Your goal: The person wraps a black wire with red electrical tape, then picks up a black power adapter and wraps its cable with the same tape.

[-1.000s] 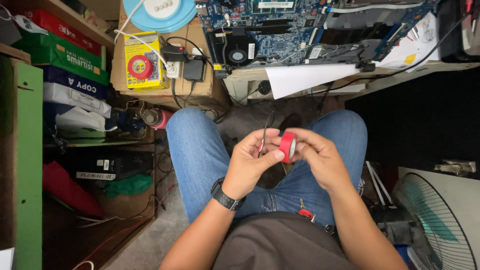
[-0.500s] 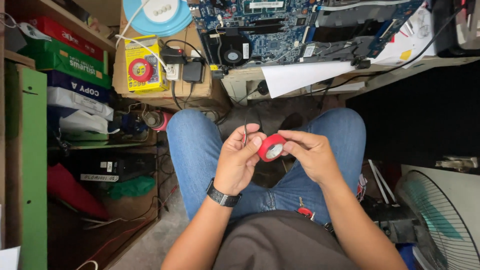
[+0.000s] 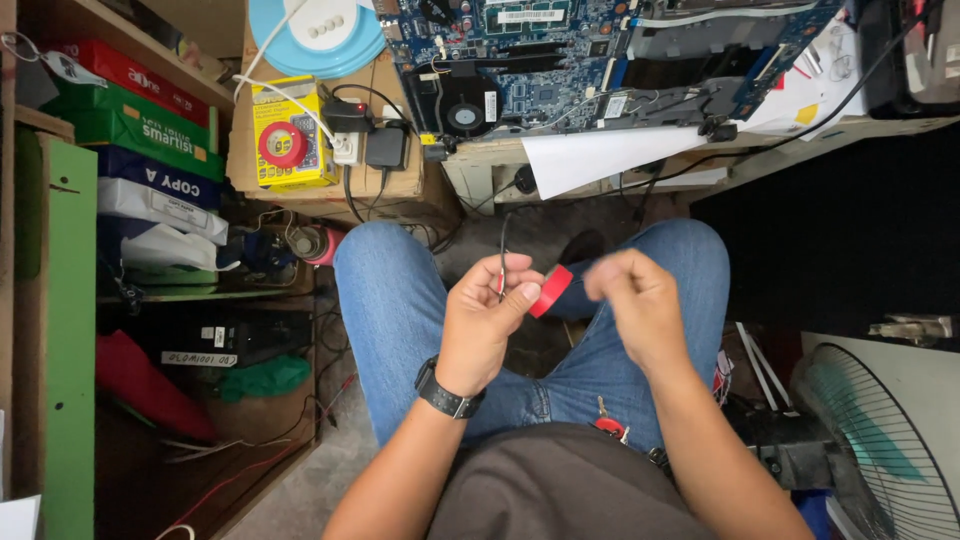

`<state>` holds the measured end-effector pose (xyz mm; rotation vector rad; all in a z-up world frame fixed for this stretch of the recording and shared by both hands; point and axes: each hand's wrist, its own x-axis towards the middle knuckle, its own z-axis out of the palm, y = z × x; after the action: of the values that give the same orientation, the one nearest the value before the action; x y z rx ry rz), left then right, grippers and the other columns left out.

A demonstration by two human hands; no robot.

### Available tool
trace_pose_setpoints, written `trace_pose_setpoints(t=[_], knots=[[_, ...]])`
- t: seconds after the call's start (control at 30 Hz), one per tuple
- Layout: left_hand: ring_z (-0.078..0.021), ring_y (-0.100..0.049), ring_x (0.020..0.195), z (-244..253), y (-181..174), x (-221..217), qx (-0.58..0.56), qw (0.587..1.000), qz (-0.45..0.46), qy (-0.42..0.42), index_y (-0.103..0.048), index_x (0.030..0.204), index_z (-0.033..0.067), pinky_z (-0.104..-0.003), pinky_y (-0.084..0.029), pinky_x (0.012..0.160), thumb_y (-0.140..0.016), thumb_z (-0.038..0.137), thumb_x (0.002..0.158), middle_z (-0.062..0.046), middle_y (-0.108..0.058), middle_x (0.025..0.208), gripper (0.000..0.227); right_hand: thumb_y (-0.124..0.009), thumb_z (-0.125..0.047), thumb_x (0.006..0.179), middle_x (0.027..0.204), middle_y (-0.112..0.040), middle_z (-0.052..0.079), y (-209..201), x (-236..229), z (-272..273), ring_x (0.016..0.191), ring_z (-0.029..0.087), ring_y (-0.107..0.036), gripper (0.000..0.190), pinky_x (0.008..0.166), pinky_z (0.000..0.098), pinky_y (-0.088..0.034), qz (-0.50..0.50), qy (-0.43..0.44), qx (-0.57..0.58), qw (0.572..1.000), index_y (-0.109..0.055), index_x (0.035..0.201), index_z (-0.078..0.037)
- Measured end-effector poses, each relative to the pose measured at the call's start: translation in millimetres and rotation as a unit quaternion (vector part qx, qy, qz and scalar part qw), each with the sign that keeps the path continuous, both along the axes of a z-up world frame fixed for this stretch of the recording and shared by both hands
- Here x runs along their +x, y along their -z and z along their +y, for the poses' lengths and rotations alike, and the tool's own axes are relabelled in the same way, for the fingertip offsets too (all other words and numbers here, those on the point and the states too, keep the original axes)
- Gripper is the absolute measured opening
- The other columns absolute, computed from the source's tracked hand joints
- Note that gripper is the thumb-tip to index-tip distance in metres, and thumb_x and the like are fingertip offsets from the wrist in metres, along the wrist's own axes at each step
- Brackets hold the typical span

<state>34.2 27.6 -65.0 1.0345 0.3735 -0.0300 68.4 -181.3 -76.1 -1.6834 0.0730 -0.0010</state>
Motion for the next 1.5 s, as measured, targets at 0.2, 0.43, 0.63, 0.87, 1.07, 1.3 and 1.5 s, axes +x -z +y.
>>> trace_pose_setpoints(t=[0.2,0.43,0.63,0.87,1.07,1.3,1.5], knots=[[-0.0066,-0.08,0.075,-7,-10,-3,-0.021,1.0,0.001,0.017,-0.078,0.134,-0.0024,-0.014,-0.061,0.055,-0.09,0.006,0.1,-0.018,-0.089,0.104,0.037,-0.094,-0.005,0.095,0.12,-0.085,0.02,-2,-9,3,0.112,0.022,-0.082,0.04,0.091,0.0357,-0.071,-0.014,-0.149,0.073,0.986,-0.082,0.132,0.006],[-0.01,-0.081,0.088,-4,-10,-2,-0.044,0.999,0.004,0.015,-0.077,0.135,-0.0045,-0.009,-0.052,0.054,-0.082,0.009,0.108,-0.021,-0.089,0.111,0.031,-0.08,-0.002,0.106,0.108,-0.091,0.019,-11,-7,-2,0.093,0.015,-0.083,0.032,0.079,0.0345,-0.075,0.04,-0.108,0.101,0.988,-0.083,0.138,0.004],[-0.0102,-0.081,0.098,-3,-2,-2,0.085,0.995,-0.048,0.036,-0.08,0.132,-0.0026,-0.015,-0.067,0.071,-0.103,0.005,0.086,-0.014,-0.088,0.109,0.052,-0.079,0.0,0.106,0.11,-0.087,0.025,-17,-5,-2,0.091,0.025,-0.086,0.035,0.08,0.0453,-0.077,0.035,-0.095,0.113,0.988,-0.081,0.141,0.006],[-0.0065,-0.076,0.096,12,-9,1,0.122,0.99,-0.037,-0.052,-0.086,0.126,-0.0006,-0.024,-0.066,0.087,-0.099,0.006,0.092,-0.006,-0.086,0.098,0.037,-0.082,-0.005,0.104,0.079,-0.084,0.016,-16,-2,-11,0.075,0.016,-0.078,0.011,0.07,0.0378,-0.072,0.052,-0.112,-0.025,0.992,-0.089,0.112,-0.003],[-0.0086,-0.078,0.097,10,0,0,0.118,0.991,-0.039,-0.051,-0.086,0.126,0.0009,-0.029,-0.066,0.094,-0.101,0.008,0.09,-0.007,-0.087,0.1,0.04,-0.082,-0.02,0.107,0.095,-0.077,0.012,-5,3,-13,0.083,0.017,-0.073,0.016,0.076,0.0305,-0.063,0.021,-0.098,-0.035,0.994,-0.075,0.117,-0.008],[-0.0251,-0.085,0.113,-3,-24,-2,0.15,0.987,-0.055,0.034,-0.087,0.13,-0.0023,-0.045,-0.068,0.103,-0.099,0.009,0.091,-0.023,-0.092,0.114,0.041,-0.09,-0.001,0.094,0.101,-0.089,0.012,-42,-3,-26,0.096,0.018,-0.082,0.04,0.091,0.0401,-0.072,0.031,-0.16,-0.008,0.987,-0.085,0.134,-0.003],[-0.0118,-0.081,0.101,3,-19,3,0.215,0.973,0.003,0.079,-0.092,0.129,0.0024,-0.03,-0.065,0.097,-0.095,0.014,0.089,-0.006,-0.093,0.109,0.042,-0.094,-0.009,0.092,0.122,-0.083,0.002,-144,42,-118,0.11,0.008,-0.078,0.063,0.104,0.026,-0.061,-0.128,0.07,-0.142,0.979,-0.07,0.15,-0.005]])
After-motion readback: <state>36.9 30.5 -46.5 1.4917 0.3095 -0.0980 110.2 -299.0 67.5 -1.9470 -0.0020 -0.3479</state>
